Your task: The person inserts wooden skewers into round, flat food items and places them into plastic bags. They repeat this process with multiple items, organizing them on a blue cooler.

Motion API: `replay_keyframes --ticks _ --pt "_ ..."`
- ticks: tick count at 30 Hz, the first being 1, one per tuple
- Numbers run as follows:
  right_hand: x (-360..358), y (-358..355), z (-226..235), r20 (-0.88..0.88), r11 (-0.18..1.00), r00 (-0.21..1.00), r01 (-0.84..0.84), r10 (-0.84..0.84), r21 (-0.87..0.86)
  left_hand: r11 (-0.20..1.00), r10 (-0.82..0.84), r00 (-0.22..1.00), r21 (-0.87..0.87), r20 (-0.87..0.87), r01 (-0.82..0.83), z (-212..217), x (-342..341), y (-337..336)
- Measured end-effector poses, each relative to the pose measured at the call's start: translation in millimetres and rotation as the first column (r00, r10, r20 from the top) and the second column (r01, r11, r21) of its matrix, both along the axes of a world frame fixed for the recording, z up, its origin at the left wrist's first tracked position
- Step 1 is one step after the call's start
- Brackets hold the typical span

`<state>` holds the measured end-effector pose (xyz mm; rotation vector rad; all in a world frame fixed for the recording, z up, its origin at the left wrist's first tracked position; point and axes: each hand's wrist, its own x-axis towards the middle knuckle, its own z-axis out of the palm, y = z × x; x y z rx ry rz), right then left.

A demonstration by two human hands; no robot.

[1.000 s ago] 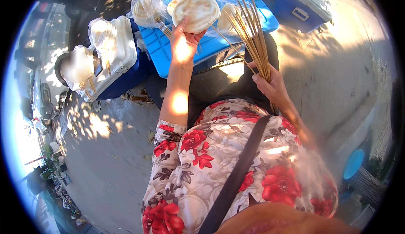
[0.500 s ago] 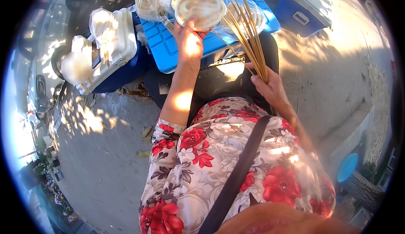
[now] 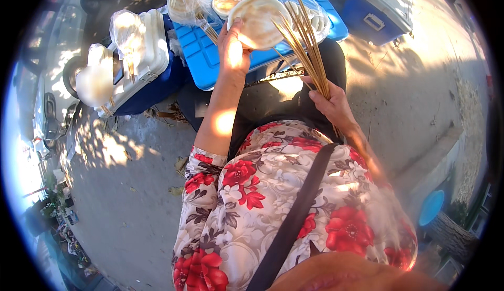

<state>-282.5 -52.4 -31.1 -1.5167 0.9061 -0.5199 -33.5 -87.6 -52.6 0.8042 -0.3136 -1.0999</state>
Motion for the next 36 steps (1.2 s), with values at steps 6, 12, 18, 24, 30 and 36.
replay_keyframes --ticks 6,12,18,24,30,36 --pt "6 1 -6 0.081 0.994 0.995 0.056 -0.064 0.093 0.996 -0.041 0.997 0.076 0.063 0.036 12 -19 10" --pt "18 -6 -3 0.111 0.998 0.991 0.067 -0.069 0.019 0.989 -0.063 0.996 0.136 0.064 0.054 18 -29 17" --pt "28 -17 -9 0.168 0.994 0.981 0.09 -0.1 0.063 0.992 -0.119 0.992 0.054 0.041 0.117 13 -39 18" --pt "27 -14 3 0.2 0.993 0.975 0.076 -0.093 0.094 0.996 -0.085 0.996 0.025 0.04 0.084 7 -25 11" --pt "-9 -6 9 -0.048 0.99 0.999 0.003 0.004 0.144 0.997 -0.067 0.985 0.038 0.162 0.061 6 27 3" --pt "-12 4 13 0.083 0.992 0.995 0.044 -0.054 0.118 0.996 0.078 0.994 0.046 0.082 -0.082 4 35 0"
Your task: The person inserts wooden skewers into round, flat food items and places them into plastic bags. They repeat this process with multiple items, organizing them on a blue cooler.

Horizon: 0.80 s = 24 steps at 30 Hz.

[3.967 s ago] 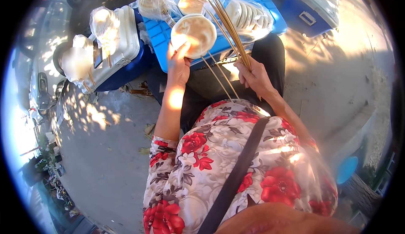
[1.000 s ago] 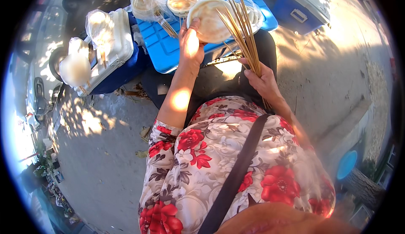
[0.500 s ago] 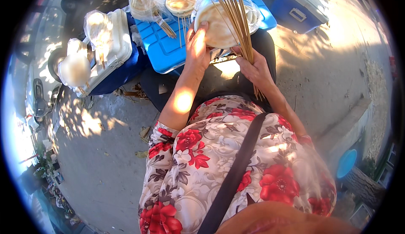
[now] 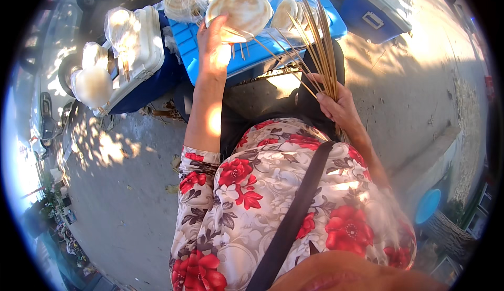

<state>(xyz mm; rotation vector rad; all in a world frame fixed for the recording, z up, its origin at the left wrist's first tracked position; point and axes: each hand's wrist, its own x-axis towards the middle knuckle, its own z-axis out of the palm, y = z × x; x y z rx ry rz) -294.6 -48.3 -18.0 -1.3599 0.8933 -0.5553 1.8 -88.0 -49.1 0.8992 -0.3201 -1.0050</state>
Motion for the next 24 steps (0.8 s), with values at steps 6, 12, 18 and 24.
replay_keyframes --ticks 6,12,18,24 --pt "-4 -5 -7 0.025 0.999 0.999 -0.036 0.035 0.033 0.995 -0.086 0.996 -0.058 0.016 0.087 2 -3 7" --pt "9 -5 -1 -0.069 0.999 0.997 0.046 -0.046 -0.002 0.996 -0.077 0.996 -0.047 0.045 0.079 19 -27 14" --pt "14 -9 -14 0.002 0.981 0.997 0.071 -0.072 -0.18 0.989 -0.088 0.994 -0.113 0.058 0.094 8 -42 14" --pt "28 -17 -21 0.068 0.962 0.995 0.089 -0.074 -0.26 0.986 -0.126 0.984 -0.091 0.125 0.138 10 -64 19"
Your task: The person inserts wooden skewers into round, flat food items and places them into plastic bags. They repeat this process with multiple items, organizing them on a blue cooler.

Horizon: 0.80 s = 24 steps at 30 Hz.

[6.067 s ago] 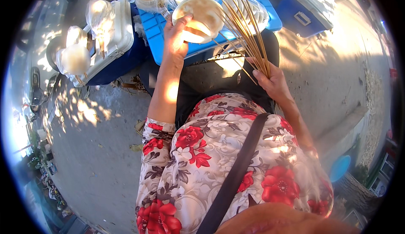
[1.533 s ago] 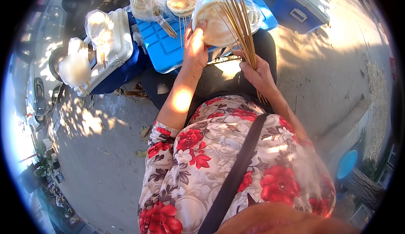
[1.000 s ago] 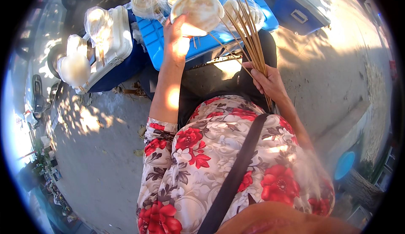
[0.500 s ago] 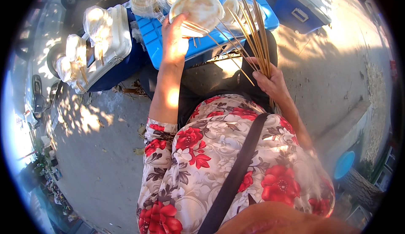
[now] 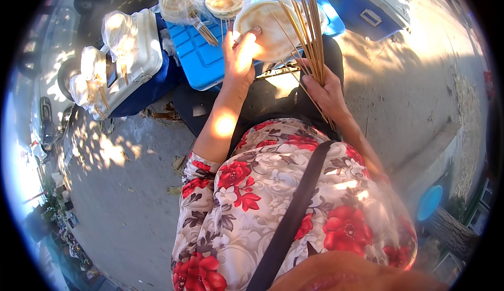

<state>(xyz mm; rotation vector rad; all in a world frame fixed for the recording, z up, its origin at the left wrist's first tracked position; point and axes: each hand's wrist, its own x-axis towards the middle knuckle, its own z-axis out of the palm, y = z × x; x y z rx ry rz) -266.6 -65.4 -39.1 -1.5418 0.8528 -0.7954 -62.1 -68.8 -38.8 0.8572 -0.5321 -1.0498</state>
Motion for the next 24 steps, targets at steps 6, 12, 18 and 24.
replay_keyframes --ticks 6,12,18,24 --pt "10 -4 0 0.055 0.984 0.998 -0.002 -0.008 0.18 0.999 -0.036 0.999 0.031 0.025 0.036 -6 -7 2" --pt "22 -10 -11 0.039 0.997 0.998 0.045 -0.048 0.06 0.999 -0.02 0.998 0.049 0.054 0.018 -7 -12 3" --pt "22 -6 5 -0.17 0.987 0.985 -0.013 0.041 0.162 0.999 0.037 0.988 0.023 0.15 -0.041 -12 43 9" --pt "-22 -6 -5 -0.13 0.968 0.99 0.087 -0.057 0.233 0.931 0.007 0.642 0.229 0.767 -0.283 -17 175 -29"
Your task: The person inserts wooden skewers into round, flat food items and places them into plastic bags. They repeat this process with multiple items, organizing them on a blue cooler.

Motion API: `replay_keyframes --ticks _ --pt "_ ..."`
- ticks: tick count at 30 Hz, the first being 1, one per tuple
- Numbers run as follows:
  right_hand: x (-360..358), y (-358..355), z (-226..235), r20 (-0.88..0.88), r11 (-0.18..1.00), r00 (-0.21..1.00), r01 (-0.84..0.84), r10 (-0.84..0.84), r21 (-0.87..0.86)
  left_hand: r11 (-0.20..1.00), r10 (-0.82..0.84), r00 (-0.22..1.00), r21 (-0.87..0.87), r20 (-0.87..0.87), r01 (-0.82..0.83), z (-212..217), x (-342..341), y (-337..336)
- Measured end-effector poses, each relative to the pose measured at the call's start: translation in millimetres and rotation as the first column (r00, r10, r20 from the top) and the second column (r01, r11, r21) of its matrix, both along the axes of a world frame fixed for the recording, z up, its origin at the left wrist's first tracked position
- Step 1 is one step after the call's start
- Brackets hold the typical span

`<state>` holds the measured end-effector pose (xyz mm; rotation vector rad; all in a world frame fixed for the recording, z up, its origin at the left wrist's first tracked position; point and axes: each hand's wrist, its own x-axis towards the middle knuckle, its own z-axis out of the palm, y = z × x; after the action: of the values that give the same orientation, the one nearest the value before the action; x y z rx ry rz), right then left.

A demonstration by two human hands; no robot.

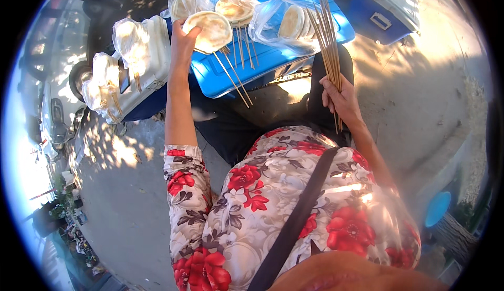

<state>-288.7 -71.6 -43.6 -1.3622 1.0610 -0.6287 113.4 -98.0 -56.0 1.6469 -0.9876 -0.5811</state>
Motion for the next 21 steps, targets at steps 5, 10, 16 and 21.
replay_keyframes --ticks 5,10,16,21 --pt "-3 11 3 0.027 1.0 1.0 -0.004 0.003 0.024 0.987 -0.105 0.959 0.093 -0.262 0.134 -17 7 -62" --pt "-4 14 8 0.042 1.0 0.999 -0.017 0.016 0.024 1.0 0.02 0.995 -0.015 0.094 -0.019 -65 25 -96" --pt "-33 1 -5 0.339 0.947 0.887 0.264 -0.312 0.183 0.956 0.1 0.908 -0.291 0.407 0.025 -37 -36 -60" --pt "-34 -3 -4 0.406 0.938 0.859 0.211 -0.312 0.275 0.857 -0.196 0.943 -0.421 0.269 0.298 36 -139 -26"
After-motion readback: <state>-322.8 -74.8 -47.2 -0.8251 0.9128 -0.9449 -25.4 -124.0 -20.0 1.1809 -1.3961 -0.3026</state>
